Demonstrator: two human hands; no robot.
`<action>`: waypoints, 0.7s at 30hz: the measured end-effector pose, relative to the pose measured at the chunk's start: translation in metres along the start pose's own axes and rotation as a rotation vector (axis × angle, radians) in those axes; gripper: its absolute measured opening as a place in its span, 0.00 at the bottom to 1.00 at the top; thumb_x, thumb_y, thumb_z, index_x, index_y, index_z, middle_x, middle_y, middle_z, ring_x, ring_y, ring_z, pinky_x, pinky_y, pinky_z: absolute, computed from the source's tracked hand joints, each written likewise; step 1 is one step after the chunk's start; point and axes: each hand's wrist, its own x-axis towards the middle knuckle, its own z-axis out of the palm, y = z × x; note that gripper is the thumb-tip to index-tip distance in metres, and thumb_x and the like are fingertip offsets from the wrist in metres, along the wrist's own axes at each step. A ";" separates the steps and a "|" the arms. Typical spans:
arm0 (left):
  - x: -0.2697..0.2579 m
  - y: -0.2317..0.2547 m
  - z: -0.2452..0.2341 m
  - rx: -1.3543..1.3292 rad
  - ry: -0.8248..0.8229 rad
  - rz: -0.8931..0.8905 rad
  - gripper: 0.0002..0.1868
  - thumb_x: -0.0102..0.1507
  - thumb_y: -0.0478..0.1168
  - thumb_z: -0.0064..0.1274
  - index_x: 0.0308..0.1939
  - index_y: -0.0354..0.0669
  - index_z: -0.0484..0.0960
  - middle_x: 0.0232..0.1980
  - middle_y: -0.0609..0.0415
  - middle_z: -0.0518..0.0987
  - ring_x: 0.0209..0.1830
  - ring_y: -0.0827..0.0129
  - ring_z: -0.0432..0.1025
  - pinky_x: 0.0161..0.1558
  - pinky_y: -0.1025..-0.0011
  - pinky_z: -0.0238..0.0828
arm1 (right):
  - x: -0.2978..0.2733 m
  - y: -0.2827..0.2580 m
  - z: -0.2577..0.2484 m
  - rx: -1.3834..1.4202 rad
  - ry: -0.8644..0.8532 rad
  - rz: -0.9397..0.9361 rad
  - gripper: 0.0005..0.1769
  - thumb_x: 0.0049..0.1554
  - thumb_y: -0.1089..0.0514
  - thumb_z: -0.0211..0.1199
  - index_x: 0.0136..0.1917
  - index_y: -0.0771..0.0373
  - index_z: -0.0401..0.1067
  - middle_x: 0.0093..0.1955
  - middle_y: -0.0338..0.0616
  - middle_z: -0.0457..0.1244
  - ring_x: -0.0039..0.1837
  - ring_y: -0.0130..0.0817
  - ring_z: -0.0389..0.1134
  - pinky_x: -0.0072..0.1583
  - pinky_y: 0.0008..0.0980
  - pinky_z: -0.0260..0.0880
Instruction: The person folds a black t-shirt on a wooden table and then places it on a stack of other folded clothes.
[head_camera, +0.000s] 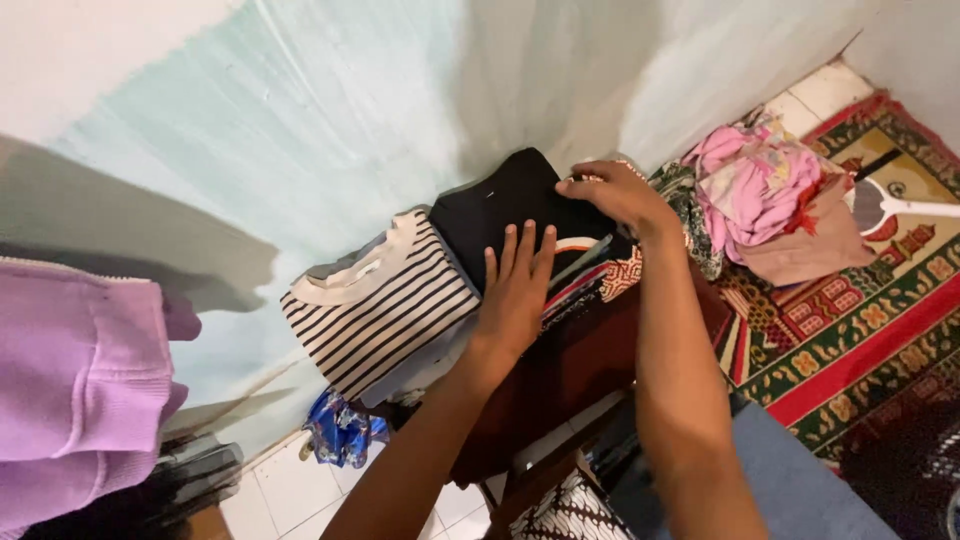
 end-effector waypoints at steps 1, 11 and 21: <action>0.001 0.000 0.000 0.011 0.003 0.002 0.65 0.55 0.16 0.60 0.87 0.42 0.37 0.87 0.31 0.41 0.87 0.35 0.34 0.77 0.29 0.31 | 0.015 0.002 0.002 -0.088 -0.045 -0.011 0.44 0.49 0.29 0.68 0.74 0.47 0.72 0.76 0.55 0.63 0.80 0.58 0.58 0.76 0.52 0.57; -0.001 0.002 0.003 0.071 0.028 -0.020 0.64 0.56 0.17 0.61 0.88 0.49 0.40 0.87 0.31 0.43 0.86 0.32 0.35 0.76 0.29 0.34 | 0.101 0.068 0.033 0.430 -0.198 -0.264 0.42 0.51 0.72 0.71 0.77 0.55 0.68 0.46 0.36 0.71 0.49 0.27 0.72 0.55 0.25 0.72; 0.019 0.007 -0.008 -0.101 0.165 0.026 0.46 0.56 0.36 0.55 0.81 0.40 0.63 0.85 0.33 0.53 0.86 0.35 0.42 0.74 0.22 0.32 | 0.052 0.064 0.017 0.582 -0.170 -0.238 0.31 0.59 0.58 0.71 0.75 0.54 0.71 0.57 0.44 0.72 0.54 0.29 0.74 0.55 0.29 0.74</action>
